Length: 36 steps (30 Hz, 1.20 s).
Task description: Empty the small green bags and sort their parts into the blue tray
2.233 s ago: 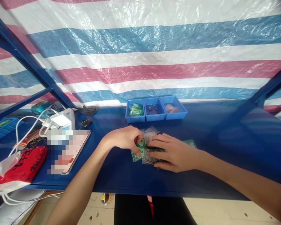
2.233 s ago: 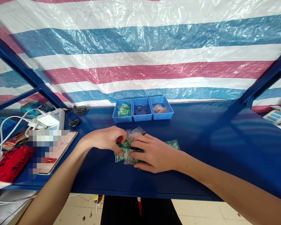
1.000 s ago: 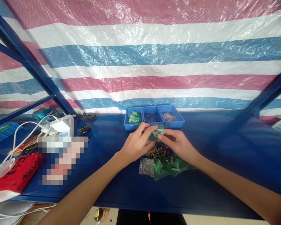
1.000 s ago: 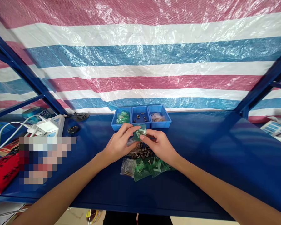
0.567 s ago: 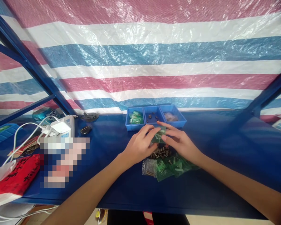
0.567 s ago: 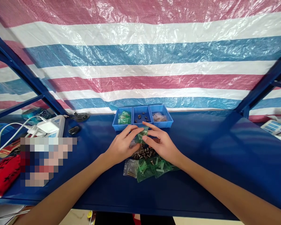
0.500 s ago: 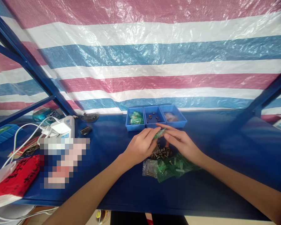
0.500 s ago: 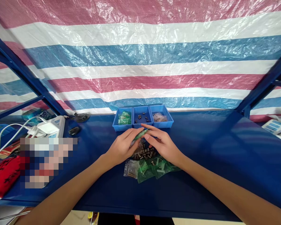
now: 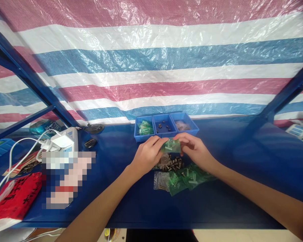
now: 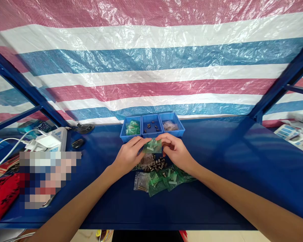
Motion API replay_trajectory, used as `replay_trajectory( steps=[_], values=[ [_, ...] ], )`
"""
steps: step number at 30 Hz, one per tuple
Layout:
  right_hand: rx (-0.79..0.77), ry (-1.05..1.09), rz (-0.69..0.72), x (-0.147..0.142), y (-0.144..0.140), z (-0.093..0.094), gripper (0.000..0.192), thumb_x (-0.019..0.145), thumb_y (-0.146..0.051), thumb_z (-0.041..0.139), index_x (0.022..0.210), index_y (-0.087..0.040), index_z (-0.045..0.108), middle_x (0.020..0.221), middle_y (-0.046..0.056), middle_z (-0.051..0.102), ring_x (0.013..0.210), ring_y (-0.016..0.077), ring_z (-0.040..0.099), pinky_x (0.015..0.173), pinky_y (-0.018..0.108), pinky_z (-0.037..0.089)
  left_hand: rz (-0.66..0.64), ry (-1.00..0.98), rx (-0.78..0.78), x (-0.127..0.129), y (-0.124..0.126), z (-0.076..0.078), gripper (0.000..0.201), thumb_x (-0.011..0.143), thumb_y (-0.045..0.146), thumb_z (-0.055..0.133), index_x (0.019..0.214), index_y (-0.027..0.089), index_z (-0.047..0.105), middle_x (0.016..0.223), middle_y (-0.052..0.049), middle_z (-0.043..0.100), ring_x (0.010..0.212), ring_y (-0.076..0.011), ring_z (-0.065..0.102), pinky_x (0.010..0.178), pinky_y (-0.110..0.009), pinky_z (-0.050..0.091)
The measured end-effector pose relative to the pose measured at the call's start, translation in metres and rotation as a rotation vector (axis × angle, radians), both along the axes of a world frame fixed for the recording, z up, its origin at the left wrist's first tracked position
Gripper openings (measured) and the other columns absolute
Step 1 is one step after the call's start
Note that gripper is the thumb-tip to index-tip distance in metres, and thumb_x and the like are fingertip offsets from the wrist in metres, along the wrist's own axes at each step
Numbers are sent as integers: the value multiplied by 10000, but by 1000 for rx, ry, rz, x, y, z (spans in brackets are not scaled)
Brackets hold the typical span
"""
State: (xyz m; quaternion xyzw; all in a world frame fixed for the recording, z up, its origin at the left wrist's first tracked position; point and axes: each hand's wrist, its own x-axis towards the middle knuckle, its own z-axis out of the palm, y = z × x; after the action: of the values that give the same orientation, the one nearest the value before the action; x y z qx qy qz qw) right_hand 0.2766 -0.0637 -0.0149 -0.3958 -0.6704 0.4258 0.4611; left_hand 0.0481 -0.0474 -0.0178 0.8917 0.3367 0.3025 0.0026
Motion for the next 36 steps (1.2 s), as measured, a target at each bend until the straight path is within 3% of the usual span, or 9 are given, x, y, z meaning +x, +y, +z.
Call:
replay_trajectory(
  steps=[5,8,11,20,25,30,36],
  values=[
    [31,-174,-97,-2,0,-4,227,960,-453,622,1030,-243,671,899,50,680,775,216,616,628,327,495,9,-32,42,0,1,-2,214,1075,296,443,1103,189,626,944,-62,648,885,-193,616,750,-308,517],
    [122,-265,-150,-2,1,-4,287,966,-476,611,816,-232,605,794,27,577,692,189,534,594,322,442,37,-23,60,4,-2,-2,263,1073,326,438,903,179,575,856,-59,585,825,-190,569,672,-294,455],
    [157,-269,-125,0,3,-3,350,969,-479,604,738,-230,520,779,12,498,661,174,489,577,315,415,44,-26,44,7,-5,-1,293,1061,330,448,808,190,494,812,-45,526,779,-183,528,621,-290,399],
    [167,-276,-69,-1,2,0,387,982,-502,565,721,-227,489,722,-8,452,635,164,438,567,308,376,0,-250,-325,10,-3,7,333,977,374,619,730,174,519,754,4,500,635,-120,469,566,-253,338],
    [107,-192,-17,-5,-3,1,335,947,-555,597,882,-229,636,755,27,599,684,205,554,575,325,469,7,-351,-488,11,-5,13,297,953,390,634,764,165,596,739,5,523,589,-108,466,534,-239,342],
    [93,-159,-11,-8,-6,4,339,900,-561,660,940,-232,729,744,55,674,772,272,640,644,384,538,-2,-347,-517,11,-7,15,298,960,416,616,807,160,627,743,-3,517,588,-114,458,526,-238,347],
    [37,-152,11,-7,-6,9,330,905,-549,663,902,-223,718,789,50,699,683,227,622,583,360,516,-26,-367,-501,9,-8,18,348,973,448,612,783,157,623,732,1,494,564,-100,430,518,-236,335]
  ],
)
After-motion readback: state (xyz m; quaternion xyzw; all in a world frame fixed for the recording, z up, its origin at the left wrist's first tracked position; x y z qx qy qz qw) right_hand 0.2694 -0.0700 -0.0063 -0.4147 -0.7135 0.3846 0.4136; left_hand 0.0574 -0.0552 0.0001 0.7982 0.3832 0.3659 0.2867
